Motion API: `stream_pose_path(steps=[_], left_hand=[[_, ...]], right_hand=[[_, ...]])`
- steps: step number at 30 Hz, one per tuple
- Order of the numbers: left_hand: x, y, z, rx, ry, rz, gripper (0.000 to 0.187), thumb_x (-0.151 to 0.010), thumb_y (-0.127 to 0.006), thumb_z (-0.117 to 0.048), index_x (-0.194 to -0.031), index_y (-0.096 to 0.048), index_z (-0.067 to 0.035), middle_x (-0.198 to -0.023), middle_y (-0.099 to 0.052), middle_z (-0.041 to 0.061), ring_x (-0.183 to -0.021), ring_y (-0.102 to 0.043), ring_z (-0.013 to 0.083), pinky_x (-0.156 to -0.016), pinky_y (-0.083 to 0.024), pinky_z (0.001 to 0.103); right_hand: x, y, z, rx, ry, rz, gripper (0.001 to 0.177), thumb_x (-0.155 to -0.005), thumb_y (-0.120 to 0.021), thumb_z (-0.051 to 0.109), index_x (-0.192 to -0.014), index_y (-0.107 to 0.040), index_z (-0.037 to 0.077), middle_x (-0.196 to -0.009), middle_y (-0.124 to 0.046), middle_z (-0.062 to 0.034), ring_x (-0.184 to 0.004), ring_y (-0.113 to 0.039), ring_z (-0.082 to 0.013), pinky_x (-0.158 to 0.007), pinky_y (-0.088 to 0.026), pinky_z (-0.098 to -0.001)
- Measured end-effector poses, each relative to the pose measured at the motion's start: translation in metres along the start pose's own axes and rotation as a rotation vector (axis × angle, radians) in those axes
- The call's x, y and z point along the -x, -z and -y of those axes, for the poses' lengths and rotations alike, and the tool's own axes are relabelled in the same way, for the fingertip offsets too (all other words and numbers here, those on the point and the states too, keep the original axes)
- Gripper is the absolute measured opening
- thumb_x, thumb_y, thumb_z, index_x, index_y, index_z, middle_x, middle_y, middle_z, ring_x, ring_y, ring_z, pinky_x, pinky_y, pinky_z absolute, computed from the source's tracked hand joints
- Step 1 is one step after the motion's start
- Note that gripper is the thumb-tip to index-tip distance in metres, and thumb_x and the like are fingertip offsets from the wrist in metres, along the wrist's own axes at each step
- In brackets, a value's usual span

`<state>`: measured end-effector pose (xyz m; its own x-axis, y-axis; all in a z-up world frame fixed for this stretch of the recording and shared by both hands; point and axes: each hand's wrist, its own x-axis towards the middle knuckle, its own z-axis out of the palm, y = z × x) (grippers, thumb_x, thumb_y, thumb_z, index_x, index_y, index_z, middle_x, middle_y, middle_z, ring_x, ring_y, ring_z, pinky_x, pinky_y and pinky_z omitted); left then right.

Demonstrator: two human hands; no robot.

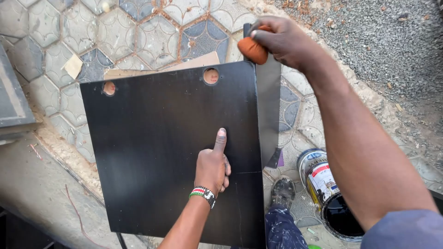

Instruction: Painting wooden furniture panels with black paint using a sponge.

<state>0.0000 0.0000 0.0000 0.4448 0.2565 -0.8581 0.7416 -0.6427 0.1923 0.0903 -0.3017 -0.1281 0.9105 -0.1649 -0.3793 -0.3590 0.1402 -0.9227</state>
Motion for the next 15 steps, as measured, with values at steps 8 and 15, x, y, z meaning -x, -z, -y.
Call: stream_pose_path(steps=[8,15], left_hand=[[0.0,-0.002,-0.002,0.014,0.024,-0.036,0.101,-0.111,-0.054,-0.087,-0.052,-0.049,-0.005,-0.051,-0.046,0.008,-0.032,-0.042,0.0223,-0.036,-0.03,0.038],[-0.015,-0.007,0.013,-0.052,-0.061,-0.101,0.108,-0.114,-0.05,-0.084,-0.053,-0.062,0.004,-0.037,-0.046,0.022,-0.03,-0.054,0.0337,-0.037,-0.043,0.036]], right_hand=[[0.036,0.024,-0.026,-0.046,-0.269,-0.108,0.014,-0.122,-0.067,0.022,-0.114,-0.077,0.017,-0.088,-0.066,0.0011,-0.068,-0.056,-0.0086,-0.057,-0.045,-0.0262],[0.096,-0.046,-0.098,-0.787,-0.368,0.105,0.011,-0.11,-0.079,0.022,-0.115,-0.08,0.012,-0.072,-0.062,-0.0003,-0.055,-0.043,-0.0052,-0.043,-0.027,-0.0179]])
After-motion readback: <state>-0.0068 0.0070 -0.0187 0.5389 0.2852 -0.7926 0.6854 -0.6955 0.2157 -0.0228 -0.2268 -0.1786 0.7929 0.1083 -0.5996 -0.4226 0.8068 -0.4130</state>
